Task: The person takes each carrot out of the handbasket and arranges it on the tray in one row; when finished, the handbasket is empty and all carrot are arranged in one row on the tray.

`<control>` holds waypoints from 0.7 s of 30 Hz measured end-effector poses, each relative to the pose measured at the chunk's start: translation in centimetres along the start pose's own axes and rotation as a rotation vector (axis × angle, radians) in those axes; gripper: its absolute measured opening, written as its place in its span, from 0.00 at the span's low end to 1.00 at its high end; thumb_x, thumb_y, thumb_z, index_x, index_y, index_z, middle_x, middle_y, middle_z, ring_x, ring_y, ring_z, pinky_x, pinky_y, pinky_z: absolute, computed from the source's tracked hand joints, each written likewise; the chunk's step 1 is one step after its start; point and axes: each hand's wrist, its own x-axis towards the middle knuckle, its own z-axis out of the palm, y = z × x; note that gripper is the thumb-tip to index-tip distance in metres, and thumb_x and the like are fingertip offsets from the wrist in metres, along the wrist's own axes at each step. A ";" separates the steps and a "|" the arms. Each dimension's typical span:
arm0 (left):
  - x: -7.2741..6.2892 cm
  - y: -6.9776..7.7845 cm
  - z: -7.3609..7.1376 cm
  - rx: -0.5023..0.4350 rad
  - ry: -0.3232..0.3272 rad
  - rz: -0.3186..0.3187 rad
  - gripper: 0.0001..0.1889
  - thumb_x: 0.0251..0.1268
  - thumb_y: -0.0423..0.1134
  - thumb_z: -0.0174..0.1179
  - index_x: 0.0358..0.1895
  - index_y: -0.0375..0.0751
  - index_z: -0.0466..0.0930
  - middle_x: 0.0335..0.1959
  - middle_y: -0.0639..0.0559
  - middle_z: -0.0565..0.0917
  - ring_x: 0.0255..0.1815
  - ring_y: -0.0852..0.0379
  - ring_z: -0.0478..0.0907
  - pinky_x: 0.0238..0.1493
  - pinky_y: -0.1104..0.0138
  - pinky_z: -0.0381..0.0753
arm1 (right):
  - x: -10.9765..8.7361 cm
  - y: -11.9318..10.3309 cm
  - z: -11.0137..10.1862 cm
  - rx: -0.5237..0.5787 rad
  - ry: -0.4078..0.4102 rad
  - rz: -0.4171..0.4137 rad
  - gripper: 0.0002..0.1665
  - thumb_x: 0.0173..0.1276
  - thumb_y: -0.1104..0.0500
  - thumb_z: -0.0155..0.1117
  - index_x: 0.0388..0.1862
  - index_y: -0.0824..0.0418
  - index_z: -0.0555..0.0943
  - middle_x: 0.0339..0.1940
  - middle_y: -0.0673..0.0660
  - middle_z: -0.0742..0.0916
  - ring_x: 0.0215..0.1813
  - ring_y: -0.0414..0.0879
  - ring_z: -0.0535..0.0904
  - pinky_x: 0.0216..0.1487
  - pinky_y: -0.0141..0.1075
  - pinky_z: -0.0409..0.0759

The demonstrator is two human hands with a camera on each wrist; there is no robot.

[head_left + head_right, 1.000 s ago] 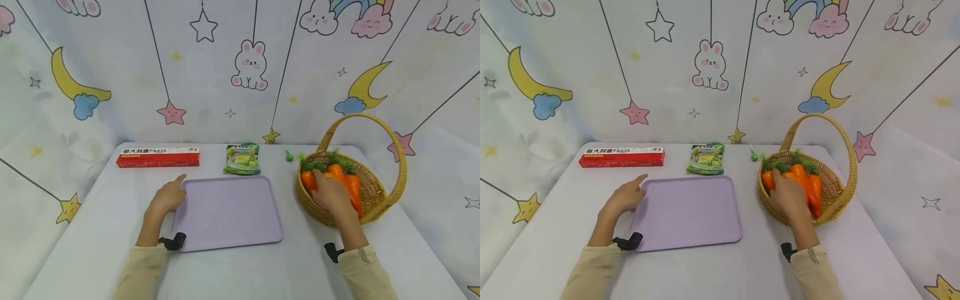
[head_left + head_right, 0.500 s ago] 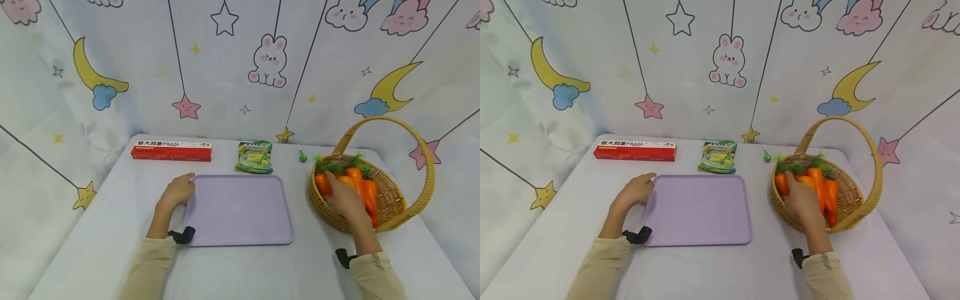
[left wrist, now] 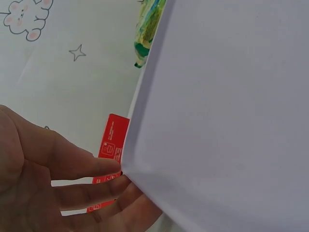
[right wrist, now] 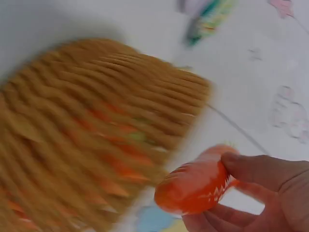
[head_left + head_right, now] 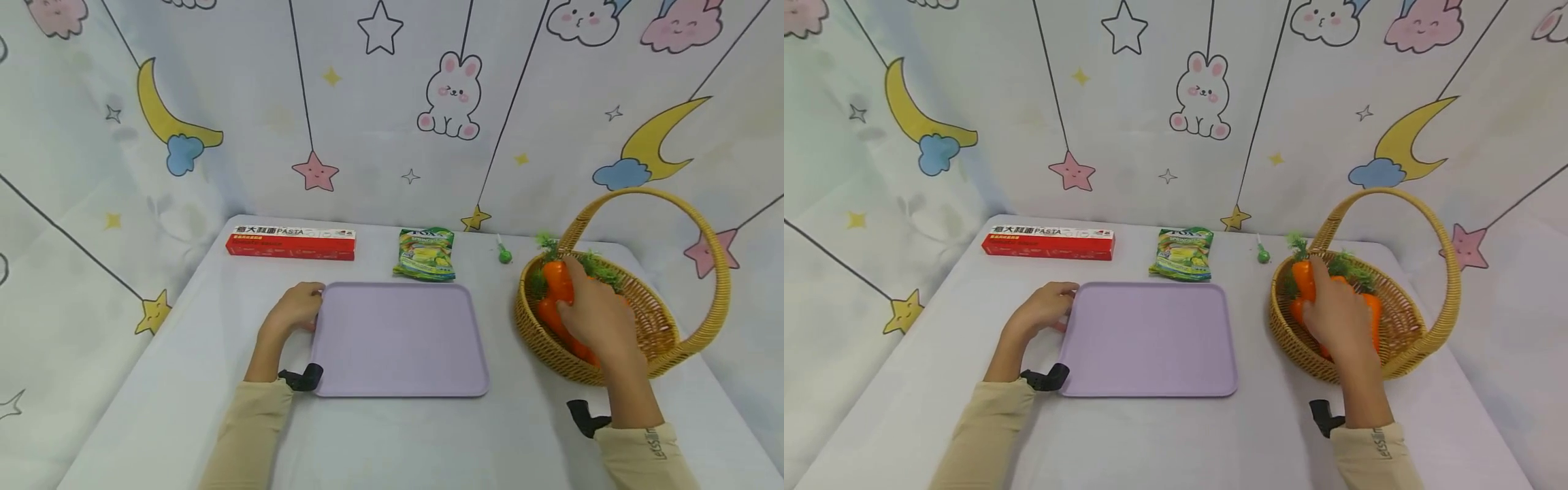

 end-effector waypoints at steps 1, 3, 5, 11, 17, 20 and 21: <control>0.1 -0.1 0.0 -0.016 -0.005 -0.001 0.26 0.76 0.32 0.41 0.72 0.23 0.65 0.67 0.26 0.72 0.59 0.34 0.78 0.47 0.51 0.88 | -0.2 -0.6 -0.4 0.004 0.035 -0.007 0.47 0.69 0.61 0.63 0.81 0.66 0.53 0.30 0.71 0.82 0.21 0.55 0.72 0.15 0.41 0.67; 0.2 -0.2 -0.1 -0.044 -0.011 -0.013 0.26 0.76 0.32 0.42 0.73 0.24 0.65 0.67 0.27 0.73 0.60 0.34 0.77 0.49 0.51 0.88 | -0.4 -2.0 -1.2 0.034 0.095 -0.022 0.47 0.69 0.60 0.64 0.82 0.64 0.54 0.36 0.74 0.83 0.23 0.56 0.74 0.17 0.42 0.69; 0.3 -0.3 -0.2 -0.064 -0.017 -0.019 0.26 0.76 0.32 0.42 0.73 0.24 0.65 0.67 0.27 0.74 0.60 0.34 0.77 0.49 0.51 0.88 | -0.3 -3.8 -1.6 0.077 0.125 -0.035 0.47 0.70 0.59 0.64 0.83 0.62 0.54 0.38 0.73 0.83 0.27 0.58 0.75 0.21 0.43 0.71; 0.4 -0.5 0.0 -0.120 -0.027 -0.030 0.26 0.75 0.32 0.43 0.73 0.24 0.65 0.66 0.27 0.75 0.60 0.35 0.77 0.46 0.51 0.89 | 0.8 -9.0 -1.4 0.223 0.069 -0.080 0.47 0.72 0.58 0.64 0.84 0.58 0.53 0.45 0.72 0.85 0.36 0.61 0.83 0.30 0.46 0.82; 0.3 -0.4 -0.1 -0.123 -0.020 -0.025 0.26 0.75 0.32 0.44 0.72 0.24 0.65 0.64 0.27 0.76 0.58 0.35 0.78 0.45 0.52 0.89 | 2.4 -12.6 0.5 0.367 -0.021 -0.119 0.47 0.71 0.60 0.65 0.84 0.58 0.55 0.44 0.70 0.86 0.37 0.58 0.84 0.30 0.42 0.83; 0.4 -0.5 -0.2 -0.121 -0.014 -0.026 0.26 0.75 0.32 0.44 0.72 0.25 0.66 0.64 0.27 0.76 0.59 0.35 0.78 0.45 0.52 0.89 | 3.2 -14.1 1.8 0.403 -0.062 -0.114 0.47 0.70 0.60 0.66 0.83 0.57 0.56 0.43 0.68 0.86 0.37 0.57 0.84 0.31 0.41 0.83; 0.4 -0.5 -0.3 -0.124 -0.014 -0.028 0.26 0.75 0.32 0.44 0.73 0.25 0.66 0.64 0.27 0.76 0.59 0.35 0.78 0.45 0.52 0.89 | 3.4 -14.7 2.2 0.410 -0.075 -0.110 0.47 0.69 0.59 0.66 0.83 0.58 0.57 0.43 0.67 0.86 0.37 0.56 0.84 0.31 0.41 0.83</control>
